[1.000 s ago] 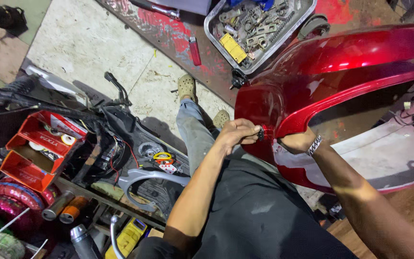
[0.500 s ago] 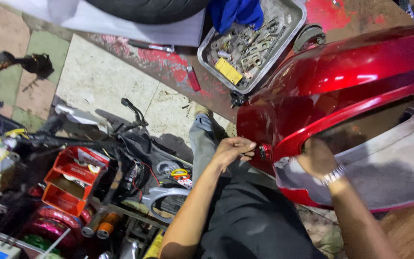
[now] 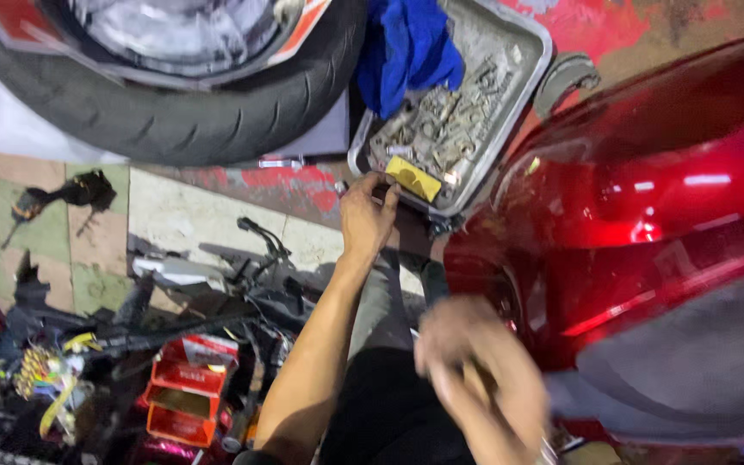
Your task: The person assembles components of a red scooter, including routing wires through the frame, retrieving small metal parts from a tray, and using a screwdriver to secure a panel.
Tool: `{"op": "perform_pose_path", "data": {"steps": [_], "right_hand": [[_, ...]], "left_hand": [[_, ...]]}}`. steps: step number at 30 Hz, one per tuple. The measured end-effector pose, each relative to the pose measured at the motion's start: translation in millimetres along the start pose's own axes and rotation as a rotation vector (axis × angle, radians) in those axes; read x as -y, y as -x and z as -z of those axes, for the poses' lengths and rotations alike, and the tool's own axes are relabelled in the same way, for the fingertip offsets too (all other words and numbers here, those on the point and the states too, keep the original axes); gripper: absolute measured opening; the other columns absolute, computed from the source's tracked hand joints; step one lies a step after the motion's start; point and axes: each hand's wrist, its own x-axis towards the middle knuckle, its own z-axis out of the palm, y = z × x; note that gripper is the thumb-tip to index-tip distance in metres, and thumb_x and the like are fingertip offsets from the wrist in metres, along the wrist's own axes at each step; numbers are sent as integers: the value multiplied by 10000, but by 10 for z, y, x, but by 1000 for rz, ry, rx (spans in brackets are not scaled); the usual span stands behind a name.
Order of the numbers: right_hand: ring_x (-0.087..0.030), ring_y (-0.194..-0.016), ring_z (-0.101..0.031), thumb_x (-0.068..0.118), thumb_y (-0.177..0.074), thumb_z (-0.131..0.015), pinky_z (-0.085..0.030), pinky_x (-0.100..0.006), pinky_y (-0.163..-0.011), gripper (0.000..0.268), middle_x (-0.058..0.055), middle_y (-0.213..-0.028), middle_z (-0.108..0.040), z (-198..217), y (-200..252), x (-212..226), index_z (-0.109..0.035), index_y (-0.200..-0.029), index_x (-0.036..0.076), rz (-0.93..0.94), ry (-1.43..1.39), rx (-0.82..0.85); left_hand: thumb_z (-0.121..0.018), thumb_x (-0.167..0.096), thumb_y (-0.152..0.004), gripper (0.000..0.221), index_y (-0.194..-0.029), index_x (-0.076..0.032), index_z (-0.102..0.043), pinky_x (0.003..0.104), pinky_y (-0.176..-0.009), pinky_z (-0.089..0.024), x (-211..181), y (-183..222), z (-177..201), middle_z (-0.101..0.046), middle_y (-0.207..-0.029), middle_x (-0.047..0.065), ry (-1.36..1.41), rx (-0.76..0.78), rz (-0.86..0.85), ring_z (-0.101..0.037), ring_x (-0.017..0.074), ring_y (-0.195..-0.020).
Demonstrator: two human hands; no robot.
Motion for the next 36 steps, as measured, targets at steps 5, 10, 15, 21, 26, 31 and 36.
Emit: {"op": "perform_pose_path", "data": {"steps": [5, 10, 15, 21, 26, 31, 36], "right_hand": [[-249, -931, -651, 112, -1009, -613, -520, -380, -872, 112, -128, -1055, -664, -110, -43, -128, -602, -1059, 13, -103, -355, 151], [-241, -945, -659, 148, -1020, -603, -526, -374, -872, 152, -133, -1075, -669, -175, -146, -170, -611, -1078, 8, -163, -628, 212], [-233, -960, -666, 184, -1031, -593, -531, -368, -872, 195, -139, -1096, -674, -179, -131, -236, -621, -1097, 4, -215, -828, 252], [-223, -977, -675, 228, -1044, -581, -538, -360, -872, 247, -146, -1121, -680, -225, -192, -293, -632, -1120, -2, -223, -970, 291], [-215, -992, -683, 264, -1054, -571, -544, -354, -872, 292, -151, -1142, -685, -213, -224, -330, -641, -1139, -6, -226, -1037, 307], [-207, -1007, -690, 300, -1065, -561, -549, -348, -872, 337, -157, -1163, -690, -225, -255, -352, -650, -1159, -11, -230, -1079, 308], [-196, -978, -688, 292, -1001, -623, -536, -329, -860, 374, -164, -1184, -681, -218, -372, -258, -645, -1198, -25, -279, -1018, 227]], "left_hand": [[-739, -172, -898, 176, -1017, -47, -706, 417, -796, -559, -87, -417, -7, -727, -977, 163, -12, 78, -50, -716, 342, -896], [-746, -156, -868, 197, -1042, -73, -705, 446, -844, -554, -161, -650, -223, -715, -1058, 162, -118, 49, -247, -695, 380, -999], [-738, -222, -934, 316, -1212, -92, -662, 479, -796, -555, -314, -789, -508, -659, -1166, 173, -179, 183, -140, -702, 390, -963], [-752, -242, -821, 447, -1216, -65, -640, 521, -684, -567, -141, -947, -826, -433, -1479, 320, -375, 301, -219, -691, 459, -818], [-673, -73, -878, 318, -1196, -63, -672, 477, -880, -591, 232, -655, -699, -599, -1390, 171, -475, 497, -428, -708, 375, -1004], [-710, -162, -903, 235, -1126, -102, -667, 480, -864, -578, -71, -506, -295, -619, -1367, 115, -325, 433, -561, -699, 378, -1040], [-708, -135, -895, 472, -1358, -108, -618, 499, -801, -558, -495, -789, -19, -440, -1452, 301, -278, 253, -348, -651, 467, -1019]]}}
